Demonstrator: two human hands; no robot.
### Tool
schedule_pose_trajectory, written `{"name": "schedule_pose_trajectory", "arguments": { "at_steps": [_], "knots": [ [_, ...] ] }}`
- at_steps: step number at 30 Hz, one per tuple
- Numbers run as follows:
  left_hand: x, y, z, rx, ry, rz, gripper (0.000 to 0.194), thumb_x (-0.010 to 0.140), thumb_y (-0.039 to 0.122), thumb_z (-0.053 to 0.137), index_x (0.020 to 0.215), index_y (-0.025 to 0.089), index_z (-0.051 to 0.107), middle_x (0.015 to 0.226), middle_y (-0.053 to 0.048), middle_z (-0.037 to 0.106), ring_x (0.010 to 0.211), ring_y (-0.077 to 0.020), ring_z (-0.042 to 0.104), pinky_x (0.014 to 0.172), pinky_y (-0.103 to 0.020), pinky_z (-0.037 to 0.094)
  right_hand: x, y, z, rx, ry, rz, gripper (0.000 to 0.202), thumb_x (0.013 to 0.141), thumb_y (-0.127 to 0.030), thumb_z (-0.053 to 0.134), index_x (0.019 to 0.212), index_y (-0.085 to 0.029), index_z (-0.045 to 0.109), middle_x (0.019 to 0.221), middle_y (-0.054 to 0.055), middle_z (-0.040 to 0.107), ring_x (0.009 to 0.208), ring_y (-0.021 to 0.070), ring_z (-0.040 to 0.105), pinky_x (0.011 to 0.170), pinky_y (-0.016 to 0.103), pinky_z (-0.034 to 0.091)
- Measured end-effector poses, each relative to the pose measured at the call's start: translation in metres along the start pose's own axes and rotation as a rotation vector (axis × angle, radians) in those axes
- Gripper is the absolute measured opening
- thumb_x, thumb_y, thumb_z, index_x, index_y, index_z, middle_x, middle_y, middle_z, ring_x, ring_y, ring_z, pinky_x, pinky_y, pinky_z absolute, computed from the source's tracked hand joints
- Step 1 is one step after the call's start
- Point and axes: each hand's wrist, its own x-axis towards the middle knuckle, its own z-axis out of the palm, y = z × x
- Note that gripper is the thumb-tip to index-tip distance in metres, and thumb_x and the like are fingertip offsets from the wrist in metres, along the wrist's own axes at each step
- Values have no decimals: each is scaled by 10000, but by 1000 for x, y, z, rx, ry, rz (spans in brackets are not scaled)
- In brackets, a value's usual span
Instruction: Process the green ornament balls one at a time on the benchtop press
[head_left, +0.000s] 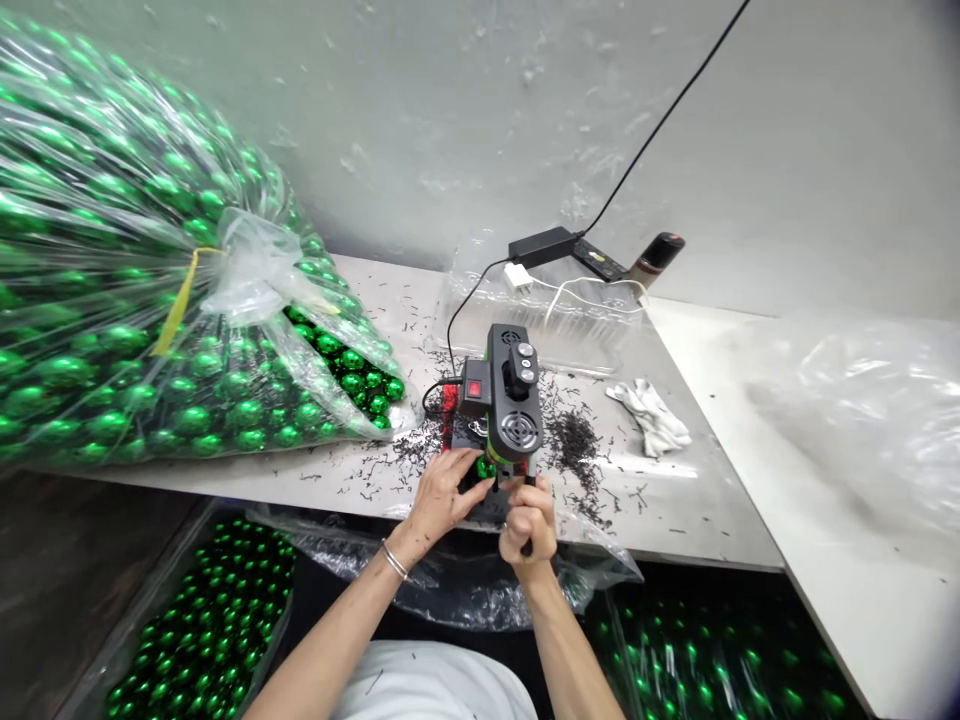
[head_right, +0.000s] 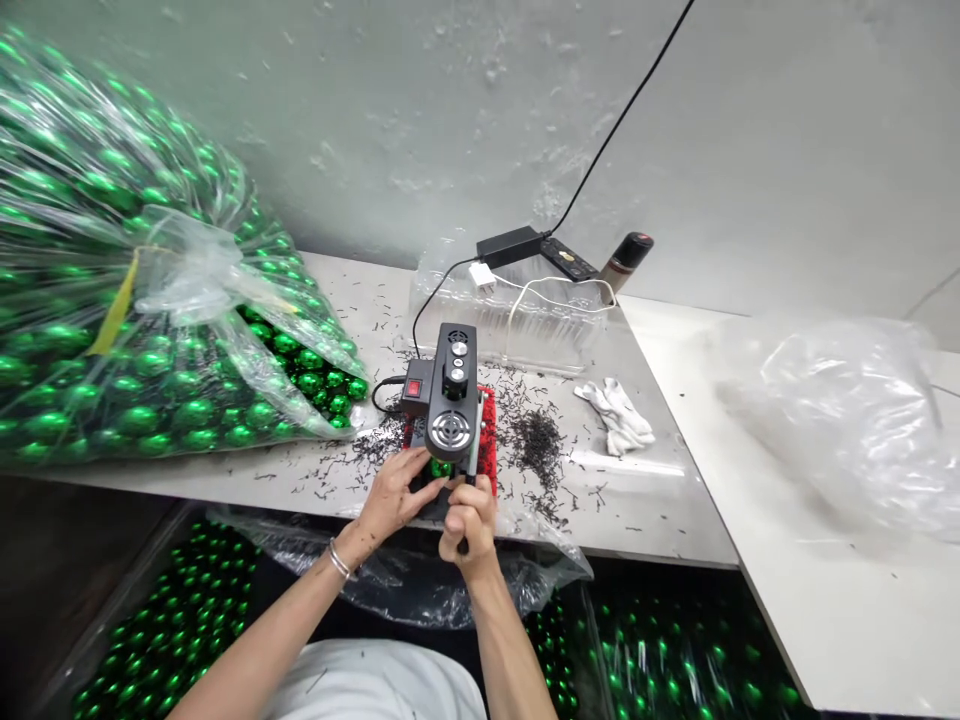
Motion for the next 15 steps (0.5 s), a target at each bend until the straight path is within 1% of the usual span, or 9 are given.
{"name": "schedule_pose_trajectory", "arguments": {
  "at_steps": [2, 4, 6, 8, 9, 11, 13, 15],
  "knots": [
    [1, 0, 1, -3, 2, -7, 300, 934, 366, 617, 1162, 178, 669, 1080, -126, 732, 972, -254, 698, 854, -398, 562, 4, -2, -2, 0, -15, -17, 303, 989, -214, 384, 696, -206, 460, 734, -21, 544, 643, 117, 600, 768, 376, 526],
    [2, 0, 2, -5, 13, -19, 298, 931, 374, 625, 1148, 177, 673, 1077, -126, 735, 969, -257, 698, 857, -409, 559, 15, -8, -6, 28, 15, 7, 315, 980, -178, 379, 673, -201, 444, 728, -14, 532, 632, 115, 572, 726, 359, 505],
    [3, 0, 2, -17, 27, -22, 303, 926, 381, 635, 1140, 171, 673, 1074, -127, 740, 968, -264, 698, 866, -429, 556, 35, -20, -11, 66, 43, 74, 328, 965, -143, 395, 644, -199, 429, 700, -8, 521, 615, 112, 535, 632, 310, 453],
    [-2, 2, -2, -42, 51, -19, 312, 926, 383, 636, 1146, 164, 667, 1073, -131, 741, 967, -268, 698, 864, -437, 558, 58, -33, -17, 82, 38, 186, 330, 948, -117, 432, 628, -199, 442, 649, -11, 505, 615, 120, 535, 568, 280, 390],
    [-7, 4, -5, -56, 65, -11, 318, 929, 382, 633, 1157, 162, 661, 1076, -134, 738, 973, -269, 696, 862, -435, 559, 69, -40, -20, 79, 11, 255, 317, 946, -121, 448, 639, -197, 459, 658, -8, 518, 613, 119, 531, 566, 281, 385],
    [-22, 9, -13, -71, 76, 26, 335, 942, 375, 615, 1203, 167, 642, 1099, -142, 726, 998, -267, 690, 870, -427, 558, 85, -49, -23, 93, -22, 319, 307, 946, -134, 468, 646, -197, 475, 644, -13, 509, 610, 123, 529, 565, 282, 385],
    [-40, 14, -22, -53, 43, 81, 387, 954, 382, 602, 1282, 177, 600, 1135, -147, 710, 1021, -261, 682, 885, -420, 556, 91, -54, -22, 99, -12, 319, 316, 948, -135, 472, 638, -196, 469, 633, -18, 501, 599, 121, 519, 565, 283, 382],
    [-50, 13, -30, -5, 10, 118, 504, 941, 445, 611, 1363, 178, 539, 1192, -160, 685, 1063, -271, 668, 894, -423, 557, 90, -54, -19, 94, 27, 287, 325, 945, -121, 470, 629, -195, 455, 625, -19, 496, 587, 115, 510, 558, 281, 371]
  ]
}}
